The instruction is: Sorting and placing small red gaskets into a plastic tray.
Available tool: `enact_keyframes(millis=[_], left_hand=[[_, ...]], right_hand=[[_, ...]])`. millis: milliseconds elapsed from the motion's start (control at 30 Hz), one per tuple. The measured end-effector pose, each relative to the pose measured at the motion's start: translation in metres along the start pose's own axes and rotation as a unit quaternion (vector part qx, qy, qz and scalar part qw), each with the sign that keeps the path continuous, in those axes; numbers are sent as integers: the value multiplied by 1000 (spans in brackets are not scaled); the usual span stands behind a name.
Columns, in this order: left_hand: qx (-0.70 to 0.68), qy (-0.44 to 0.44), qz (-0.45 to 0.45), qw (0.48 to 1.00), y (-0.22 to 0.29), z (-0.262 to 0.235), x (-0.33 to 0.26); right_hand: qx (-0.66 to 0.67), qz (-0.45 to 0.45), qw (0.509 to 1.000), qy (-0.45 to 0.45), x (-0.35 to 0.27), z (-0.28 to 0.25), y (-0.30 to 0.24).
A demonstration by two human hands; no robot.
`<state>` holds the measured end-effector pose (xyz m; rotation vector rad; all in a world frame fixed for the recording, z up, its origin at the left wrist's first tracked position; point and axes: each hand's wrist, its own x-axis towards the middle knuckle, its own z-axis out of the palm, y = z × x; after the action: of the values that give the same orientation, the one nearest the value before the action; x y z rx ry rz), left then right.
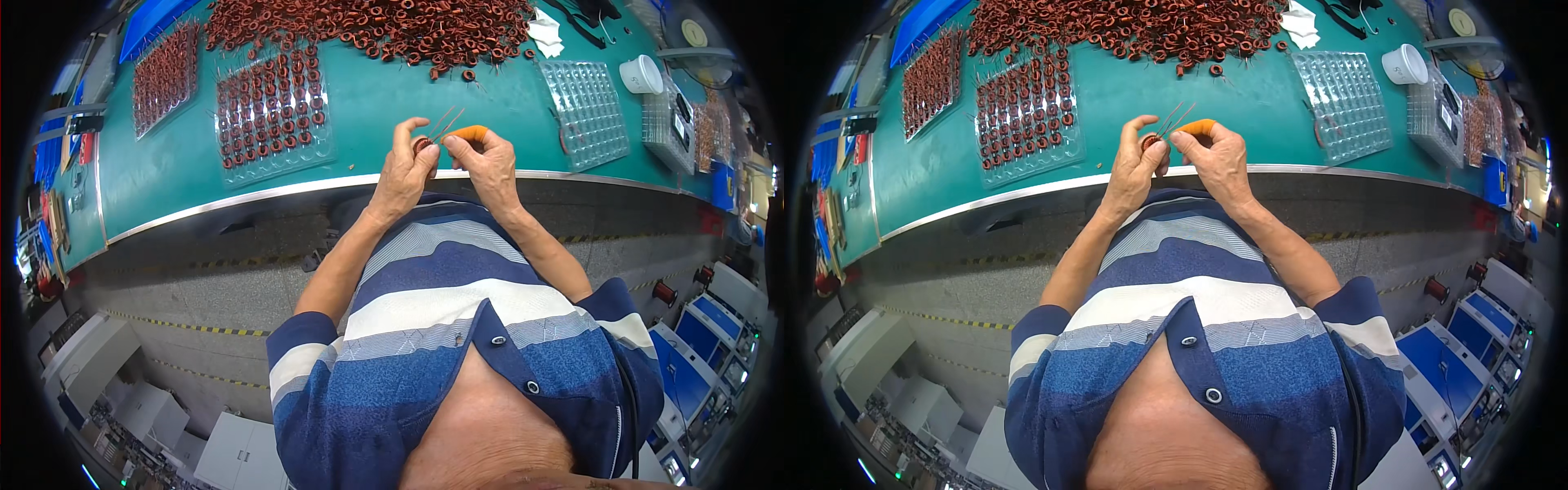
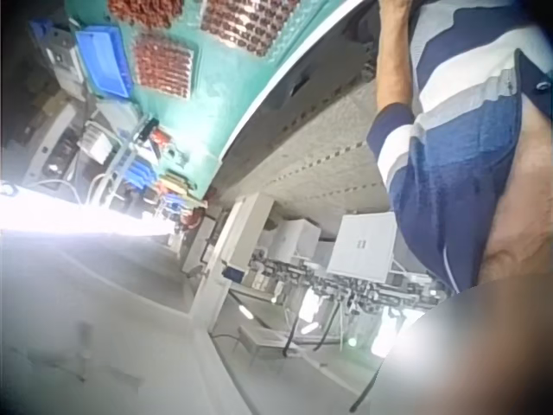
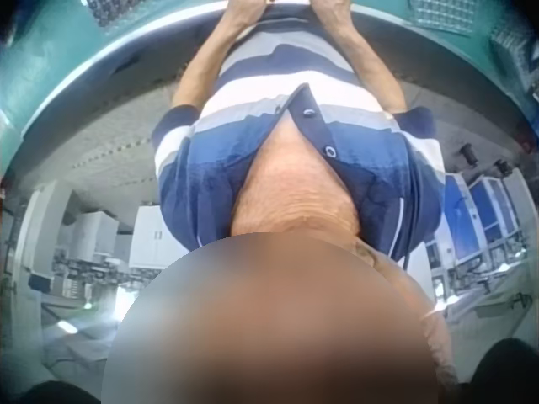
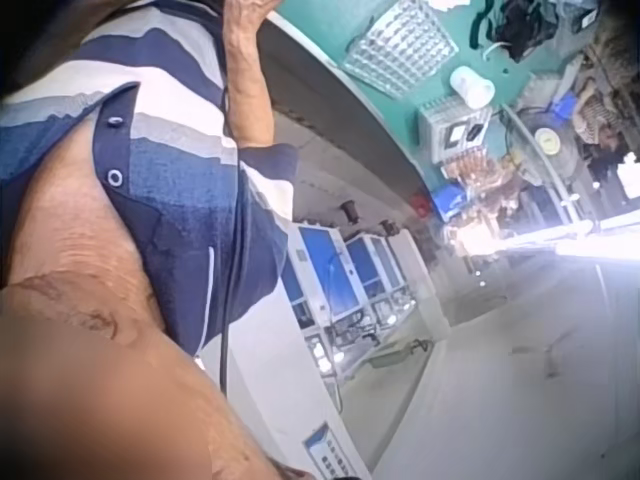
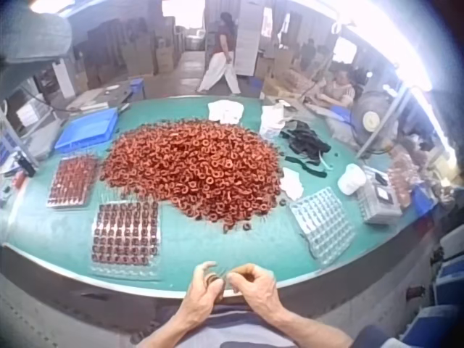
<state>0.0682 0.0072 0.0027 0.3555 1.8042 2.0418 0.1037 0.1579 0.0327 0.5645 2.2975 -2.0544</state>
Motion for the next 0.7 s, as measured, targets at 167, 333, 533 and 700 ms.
enact_keyframes(millis=[167, 333, 533, 700], left_hand=[[19, -20, -8, 1000, -1, -4, 4], [-37, 0, 4, 999, -9, -5, 5], [31, 30, 9, 999, 0, -5, 6], [-35, 53, 16, 998, -2, -1, 4]], right_hand=[[112, 22, 993, 23, 6, 2, 7], [184, 63, 981, 1, 10, 4, 13], [122, -78, 989, 7, 16, 14, 16], [86, -92, 991, 33, 11, 19, 16]])
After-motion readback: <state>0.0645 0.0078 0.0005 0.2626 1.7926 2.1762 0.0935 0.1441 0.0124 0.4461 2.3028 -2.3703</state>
